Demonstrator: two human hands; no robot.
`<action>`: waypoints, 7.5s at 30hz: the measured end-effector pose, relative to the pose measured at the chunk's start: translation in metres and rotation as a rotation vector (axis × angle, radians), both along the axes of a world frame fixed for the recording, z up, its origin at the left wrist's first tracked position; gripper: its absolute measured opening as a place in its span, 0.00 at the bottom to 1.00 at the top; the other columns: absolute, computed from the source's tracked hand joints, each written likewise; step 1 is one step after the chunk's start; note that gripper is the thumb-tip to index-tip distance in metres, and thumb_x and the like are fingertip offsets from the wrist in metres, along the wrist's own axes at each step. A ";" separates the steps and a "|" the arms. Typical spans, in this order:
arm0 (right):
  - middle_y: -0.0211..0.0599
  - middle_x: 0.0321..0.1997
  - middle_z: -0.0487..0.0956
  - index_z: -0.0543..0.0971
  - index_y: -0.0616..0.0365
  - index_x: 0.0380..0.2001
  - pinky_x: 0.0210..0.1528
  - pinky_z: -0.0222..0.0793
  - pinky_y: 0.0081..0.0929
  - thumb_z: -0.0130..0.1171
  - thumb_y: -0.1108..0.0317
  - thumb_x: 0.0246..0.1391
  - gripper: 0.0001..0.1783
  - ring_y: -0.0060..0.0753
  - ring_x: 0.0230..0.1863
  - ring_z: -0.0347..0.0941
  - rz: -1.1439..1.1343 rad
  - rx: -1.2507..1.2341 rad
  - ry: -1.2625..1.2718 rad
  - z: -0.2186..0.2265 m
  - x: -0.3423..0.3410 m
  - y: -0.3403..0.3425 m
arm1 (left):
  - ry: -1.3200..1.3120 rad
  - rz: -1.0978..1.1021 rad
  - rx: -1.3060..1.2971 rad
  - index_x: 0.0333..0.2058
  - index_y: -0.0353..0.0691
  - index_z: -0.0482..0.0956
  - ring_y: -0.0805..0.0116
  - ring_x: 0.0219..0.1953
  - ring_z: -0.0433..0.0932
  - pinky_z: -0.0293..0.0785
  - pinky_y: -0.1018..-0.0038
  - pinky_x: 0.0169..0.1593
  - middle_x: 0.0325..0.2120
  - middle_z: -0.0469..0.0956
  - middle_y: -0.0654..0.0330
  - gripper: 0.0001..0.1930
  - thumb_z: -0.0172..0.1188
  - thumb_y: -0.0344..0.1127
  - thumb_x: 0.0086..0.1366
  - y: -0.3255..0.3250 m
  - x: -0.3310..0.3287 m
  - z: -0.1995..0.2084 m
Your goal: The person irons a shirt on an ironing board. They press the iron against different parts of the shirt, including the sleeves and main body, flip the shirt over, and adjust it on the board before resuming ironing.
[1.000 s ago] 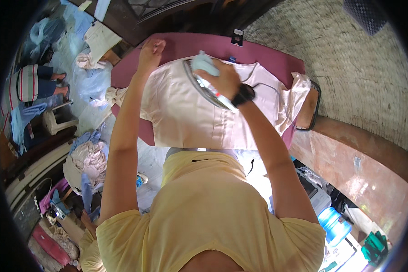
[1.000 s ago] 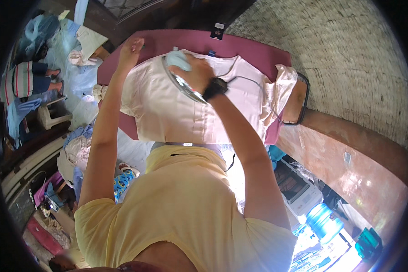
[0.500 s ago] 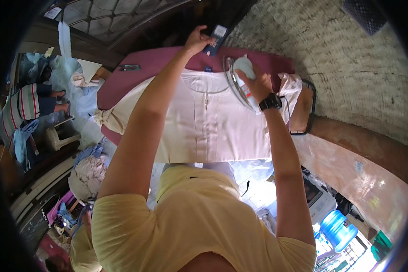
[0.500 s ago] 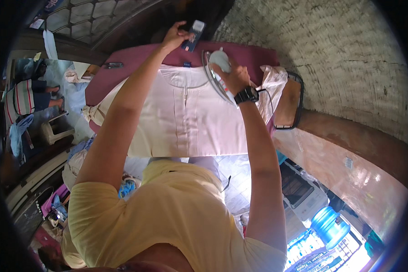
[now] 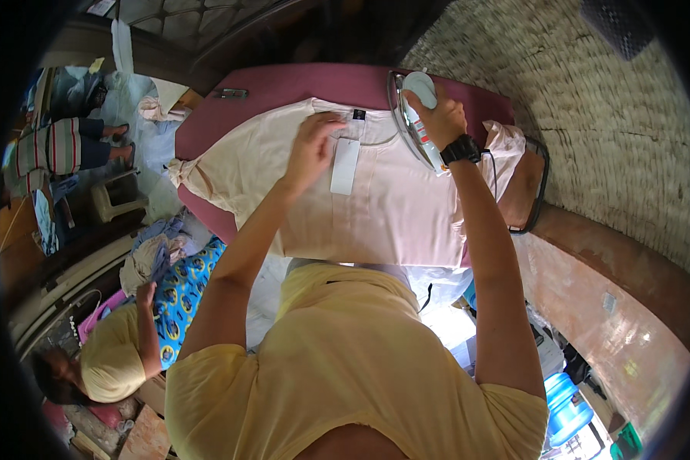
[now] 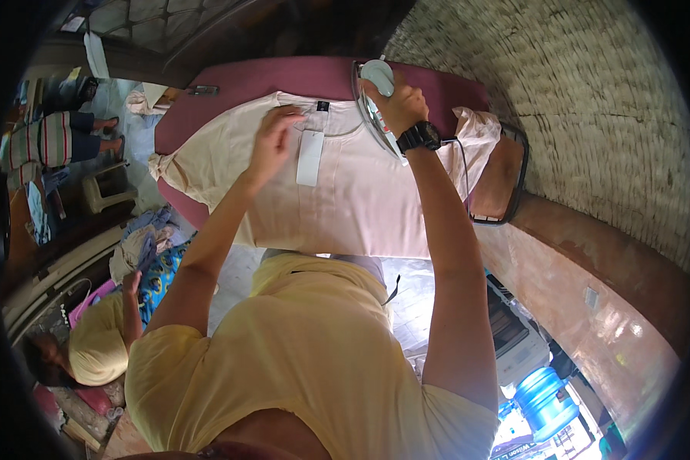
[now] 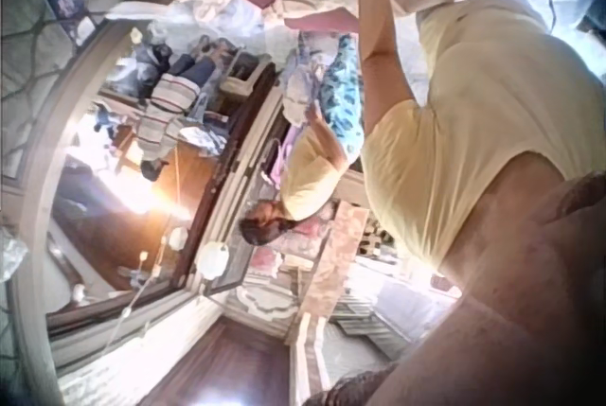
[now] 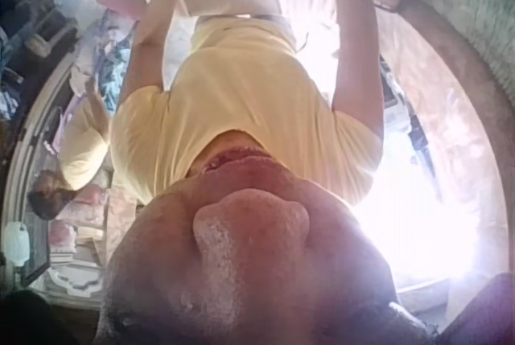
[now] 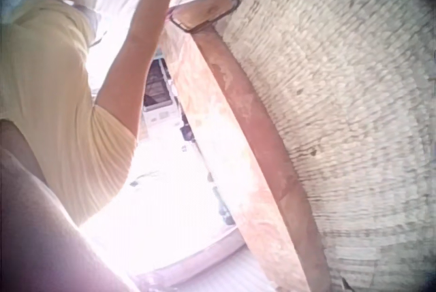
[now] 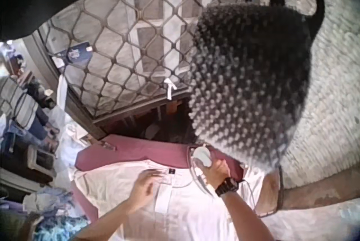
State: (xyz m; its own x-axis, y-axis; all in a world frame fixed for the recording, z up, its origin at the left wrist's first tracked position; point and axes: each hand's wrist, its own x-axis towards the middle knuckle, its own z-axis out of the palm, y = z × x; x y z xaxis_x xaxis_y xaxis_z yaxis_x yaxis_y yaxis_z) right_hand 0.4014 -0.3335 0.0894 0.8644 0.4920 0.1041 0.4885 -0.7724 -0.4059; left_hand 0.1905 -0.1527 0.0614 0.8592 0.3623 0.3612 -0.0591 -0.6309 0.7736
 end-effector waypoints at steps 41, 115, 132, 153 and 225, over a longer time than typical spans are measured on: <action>0.48 0.34 0.83 0.77 0.44 0.51 0.42 0.76 0.41 0.63 0.31 0.41 0.39 0.50 0.38 0.80 0.930 -0.162 0.182 0.030 0.024 0.121 | 0.255 0.371 0.057 0.27 0.48 0.81 0.69 0.31 0.71 0.68 0.70 0.39 0.24 0.75 0.69 0.08 0.70 0.40 0.50 0.109 0.023 -0.059; 0.53 0.35 0.82 0.74 0.60 0.48 0.45 0.75 0.48 0.65 0.30 0.39 0.45 0.54 0.41 0.80 -0.061 0.141 0.262 0.021 -0.054 0.010 | 0.393 0.265 -0.025 0.29 0.54 0.85 0.73 0.35 0.75 0.70 0.73 0.39 0.29 0.78 0.71 0.15 0.72 0.54 0.48 0.125 0.039 -0.087; 0.55 0.38 0.82 0.81 0.65 0.39 0.49 0.71 0.46 0.64 0.28 0.37 0.45 0.56 0.45 0.78 -0.640 -0.007 -0.065 0.021 0.031 -0.325 | 0.377 0.308 0.514 0.40 0.42 0.76 0.49 0.44 0.72 0.70 0.54 0.45 0.38 0.76 0.53 0.17 0.68 0.39 0.54 0.167 -0.080 -0.067; 0.51 0.56 0.70 0.66 0.50 0.61 0.55 0.65 0.54 0.57 0.40 0.53 0.39 0.60 0.58 0.65 -0.322 -0.210 -0.513 -0.032 0.057 -0.254 | 0.176 0.387 0.419 0.37 0.37 0.72 0.43 0.32 0.76 0.70 0.57 0.33 0.29 0.77 0.48 0.07 0.56 0.34 0.66 0.142 -0.109 0.005; 0.45 0.60 0.65 0.73 0.43 0.54 0.60 0.51 0.61 0.62 0.46 0.48 0.31 0.58 0.60 0.57 -0.425 0.062 -0.100 -0.059 -0.151 -0.111 | 0.063 -0.219 0.497 0.41 0.45 0.74 0.57 0.45 0.73 0.68 0.60 0.45 0.44 0.72 0.58 0.11 0.61 0.35 0.59 -0.045 0.152 -0.034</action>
